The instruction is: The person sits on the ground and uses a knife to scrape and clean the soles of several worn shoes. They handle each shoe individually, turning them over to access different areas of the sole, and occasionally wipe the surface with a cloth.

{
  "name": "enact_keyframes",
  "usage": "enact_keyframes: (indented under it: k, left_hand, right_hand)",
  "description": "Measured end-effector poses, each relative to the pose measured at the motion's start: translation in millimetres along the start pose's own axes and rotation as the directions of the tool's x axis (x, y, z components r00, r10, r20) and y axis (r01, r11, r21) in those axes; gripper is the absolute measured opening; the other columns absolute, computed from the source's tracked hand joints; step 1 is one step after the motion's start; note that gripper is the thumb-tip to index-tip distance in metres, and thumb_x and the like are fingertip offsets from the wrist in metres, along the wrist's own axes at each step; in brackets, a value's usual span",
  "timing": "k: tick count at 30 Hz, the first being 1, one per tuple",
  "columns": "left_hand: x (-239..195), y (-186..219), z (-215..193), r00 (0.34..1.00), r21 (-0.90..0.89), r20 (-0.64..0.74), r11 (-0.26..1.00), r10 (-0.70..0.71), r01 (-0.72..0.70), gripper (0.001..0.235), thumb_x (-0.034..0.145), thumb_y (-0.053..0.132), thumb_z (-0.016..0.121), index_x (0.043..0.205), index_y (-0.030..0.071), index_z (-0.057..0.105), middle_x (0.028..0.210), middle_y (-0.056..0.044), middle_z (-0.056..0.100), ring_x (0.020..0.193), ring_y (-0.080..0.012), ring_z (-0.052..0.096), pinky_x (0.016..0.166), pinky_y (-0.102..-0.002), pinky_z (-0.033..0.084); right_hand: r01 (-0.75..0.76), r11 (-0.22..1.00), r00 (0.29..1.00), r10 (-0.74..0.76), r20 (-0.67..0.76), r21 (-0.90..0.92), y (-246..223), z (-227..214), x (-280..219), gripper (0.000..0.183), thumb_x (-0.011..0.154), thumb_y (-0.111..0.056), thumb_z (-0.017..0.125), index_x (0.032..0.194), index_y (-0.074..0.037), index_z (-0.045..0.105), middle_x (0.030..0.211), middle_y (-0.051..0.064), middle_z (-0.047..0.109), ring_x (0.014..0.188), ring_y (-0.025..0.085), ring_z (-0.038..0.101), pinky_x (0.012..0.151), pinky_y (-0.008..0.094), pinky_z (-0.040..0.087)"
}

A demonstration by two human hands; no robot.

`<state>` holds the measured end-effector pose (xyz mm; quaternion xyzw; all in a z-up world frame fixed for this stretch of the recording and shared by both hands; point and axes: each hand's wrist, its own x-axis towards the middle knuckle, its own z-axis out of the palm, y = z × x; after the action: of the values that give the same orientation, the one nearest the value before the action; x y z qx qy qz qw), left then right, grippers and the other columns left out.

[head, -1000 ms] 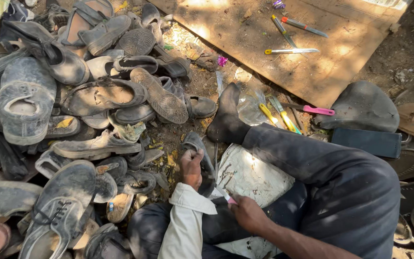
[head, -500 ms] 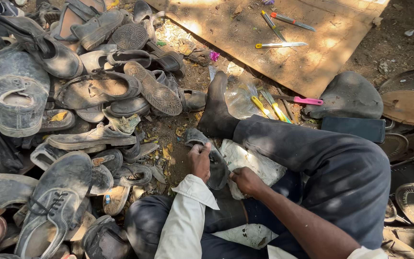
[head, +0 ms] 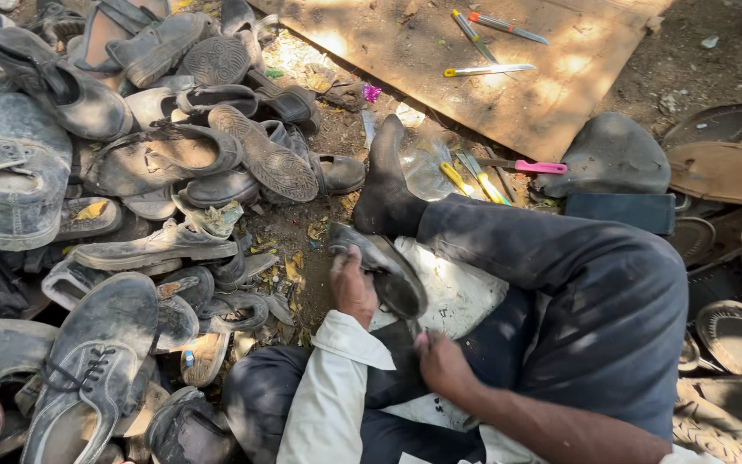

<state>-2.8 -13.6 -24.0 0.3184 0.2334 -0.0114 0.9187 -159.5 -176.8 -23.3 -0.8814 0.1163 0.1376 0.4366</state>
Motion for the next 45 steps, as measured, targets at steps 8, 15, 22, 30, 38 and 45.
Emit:
enact_keyframes:
  k: [8, 15, 22, 30, 38, 45]
  left_hand:
    - [-2, 4, -20, 0.998, 0.004, -0.045, 0.999, -0.033, 0.033, 0.038, 0.098, 0.032, 0.062, 0.125, 0.004, 0.063, 0.112, -0.011, 0.068, 0.099, -0.0247, 0.065, 0.088, -0.042, 0.054]
    - [-27, 19, 2, 0.911, 0.7, -0.187, 0.7, 0.367, -0.138, 0.071, 0.088, 0.041, 0.083, 0.135, -0.004, 0.053, 0.128, -0.016, 0.062, 0.116, -0.0284, 0.062, 0.103, -0.043, 0.047]
    - [-53, 19, 19, 0.911, 0.91, -0.305, 0.368, 0.279, 0.192, 0.073, 0.076, 0.028, 0.073, 0.139, -0.002, 0.048, 0.131, -0.024, 0.063, 0.116, -0.0405, 0.065, 0.102, -0.045, 0.049]
    - [-40, 2, 18, 0.856, 0.907, -0.309, 0.401, 0.415, 0.133, 0.075, 0.082, 0.023, 0.075, 0.138, -0.012, 0.041, 0.129, -0.03, 0.059, 0.116, -0.044, 0.061, 0.101, -0.048, 0.047]
    - [-10, 15, -43, 0.9, 0.865, -0.35, 0.459, 0.261, 0.203, 0.068, 0.076, 0.02, 0.078, 0.131, -0.012, 0.054, 0.131, -0.031, 0.063, 0.122, -0.0443, 0.063, 0.109, -0.047, 0.046]
    - [-14, -20, -42, 0.859, 0.972, -0.151, 0.231, 0.488, 0.04, 0.071, 0.093, 0.022, 0.063, 0.149, -0.01, 0.035, 0.141, -0.033, 0.053, 0.125, -0.0471, 0.057, 0.106, -0.048, 0.044]
  right_hand:
    - [-0.499, 0.611, 0.865, 0.388, 0.317, 0.615, -44, 8, 0, 0.021, 0.105, -0.025, 0.051, 0.099, -0.007, 0.058, 0.058, 0.007, 0.049, 0.034, 0.018, 0.038, 0.032, 0.037, 0.03]
    - [0.355, 0.934, 0.933, -0.352, 0.078, -0.026, -8, 10, -25, 0.023, 0.102, -0.025, 0.057, 0.099, -0.002, 0.062, 0.08, 0.02, 0.071, 0.075, 0.042, 0.068, 0.061, 0.051, 0.053]
    - [0.112, 0.855, 0.936, 0.081, 0.342, -0.507, -51, -37, 5, 0.034, 0.105, -0.029, 0.04, 0.119, -0.005, 0.059, 0.098, 0.022, 0.073, 0.093, 0.041, 0.072, 0.083, 0.054, 0.055]
    - [0.132, 0.87, 0.955, 0.017, 0.296, -0.476, -50, -25, 13, 0.033, 0.097, -0.026, 0.048, 0.121, -0.007, 0.062, 0.1, 0.021, 0.073, 0.094, 0.041, 0.071, 0.083, 0.053, 0.055]
    - [0.244, 0.935, 0.966, -0.212, 0.145, -0.258, -58, -48, 37, 0.045, 0.1, -0.03, 0.047, 0.14, -0.012, 0.056, 0.082, 0.027, 0.07, 0.08, 0.045, 0.068, 0.075, 0.055, 0.053]
    - [0.399, 0.883, 0.906, -0.338, 0.255, -0.249, -81, 21, 175, 0.027, 0.092, -0.029, 0.06, 0.106, -0.007, 0.07, 0.09, 0.023, 0.071, 0.088, 0.045, 0.068, 0.077, 0.054, 0.054]
